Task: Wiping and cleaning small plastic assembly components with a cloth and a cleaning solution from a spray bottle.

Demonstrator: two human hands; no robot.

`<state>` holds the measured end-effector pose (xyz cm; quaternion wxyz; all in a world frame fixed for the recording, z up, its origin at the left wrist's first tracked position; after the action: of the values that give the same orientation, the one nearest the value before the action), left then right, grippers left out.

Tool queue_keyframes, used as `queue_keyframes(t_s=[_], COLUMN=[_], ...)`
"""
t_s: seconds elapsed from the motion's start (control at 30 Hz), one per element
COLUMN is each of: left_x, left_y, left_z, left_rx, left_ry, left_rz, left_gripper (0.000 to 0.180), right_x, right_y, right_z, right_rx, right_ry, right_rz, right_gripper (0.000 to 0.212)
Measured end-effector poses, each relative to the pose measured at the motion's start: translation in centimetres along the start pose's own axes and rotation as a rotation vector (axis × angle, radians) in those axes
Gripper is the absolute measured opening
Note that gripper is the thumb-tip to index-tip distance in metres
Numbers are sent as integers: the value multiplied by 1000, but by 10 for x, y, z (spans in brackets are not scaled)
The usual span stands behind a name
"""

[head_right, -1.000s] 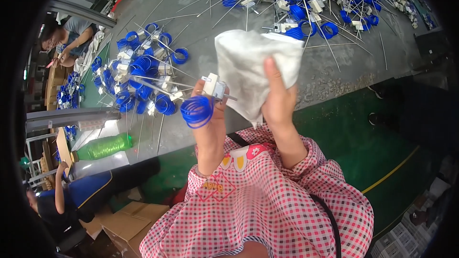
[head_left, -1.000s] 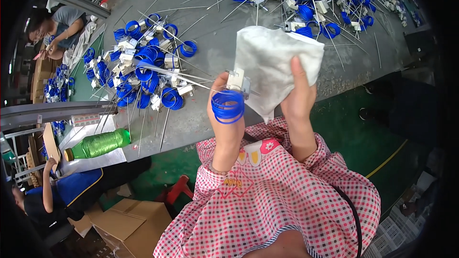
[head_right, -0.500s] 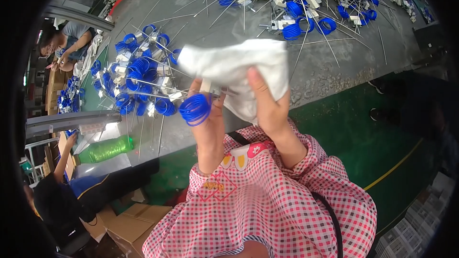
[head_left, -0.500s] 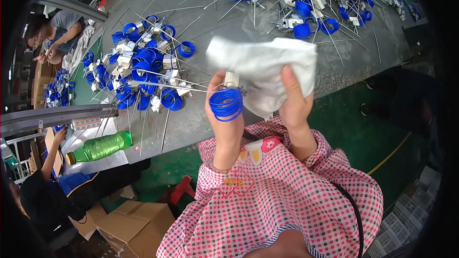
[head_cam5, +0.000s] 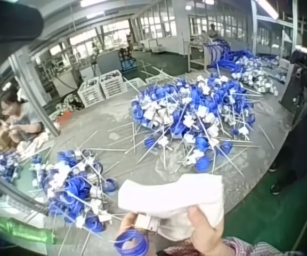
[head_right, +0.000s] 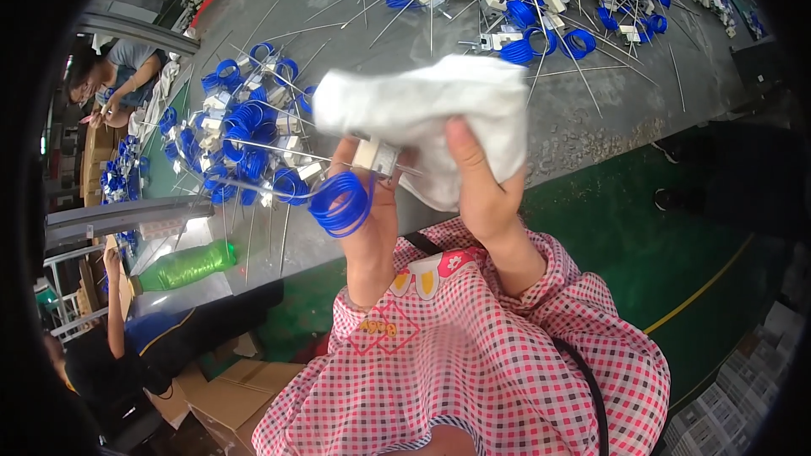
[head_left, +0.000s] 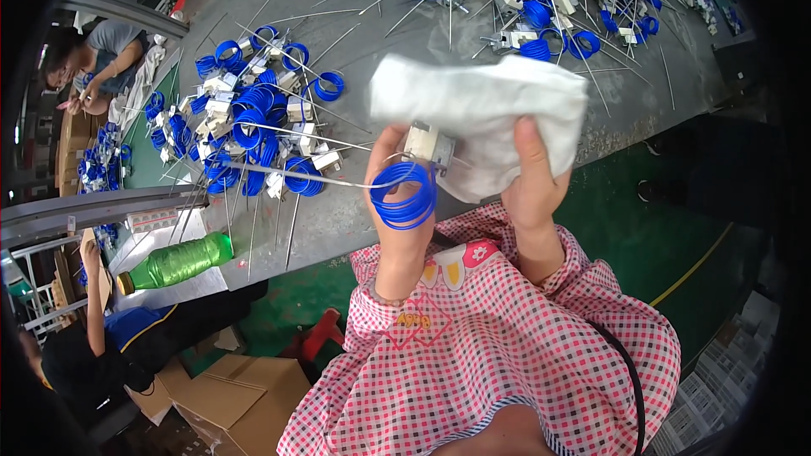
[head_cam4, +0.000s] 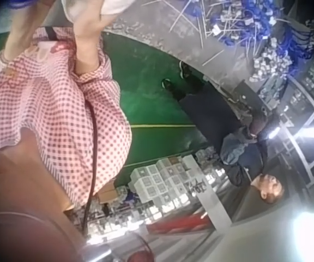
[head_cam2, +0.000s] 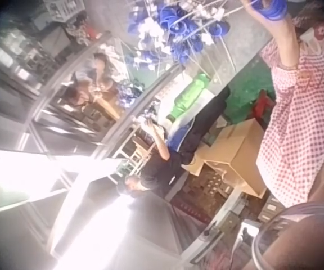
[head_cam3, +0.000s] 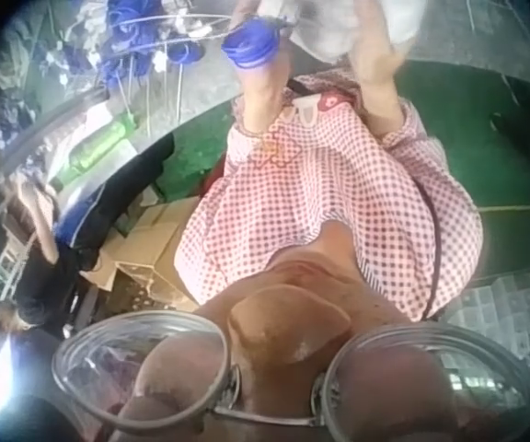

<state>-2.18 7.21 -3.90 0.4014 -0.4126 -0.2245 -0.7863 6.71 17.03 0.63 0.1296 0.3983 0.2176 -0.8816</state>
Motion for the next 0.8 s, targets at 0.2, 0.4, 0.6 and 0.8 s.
queue_keyframes(t_s=[0.2,0.4,0.6,0.8], left_x=[5,12,5,3], left_y=[-2,-6,1,-3], left_z=[4,3,-6,-12], left_rx=[-43,66,3,137], left_ry=[136,-24,83,113], left_rz=[5,110,-18,-22], left_gripper=[40,31,37,46], right_x=[-9,-8,-4,-6], right_y=[2,17,6,18], right_z=[16,22,19,7], right_rx=[-331,-499,-321,-389], right_ry=[771,551,608,545], right_rz=[-431,-194,-355,-168], right_gripper=[22,32,32,31])
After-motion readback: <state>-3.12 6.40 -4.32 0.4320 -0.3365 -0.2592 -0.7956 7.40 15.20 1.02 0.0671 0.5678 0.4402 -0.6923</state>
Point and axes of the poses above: each hand's wrist, its own y-axis away from the middle knuckle, its own z-axis out of the palm, x = y × z, the point moved 4 cm from there along -y, towards the middle knuckle
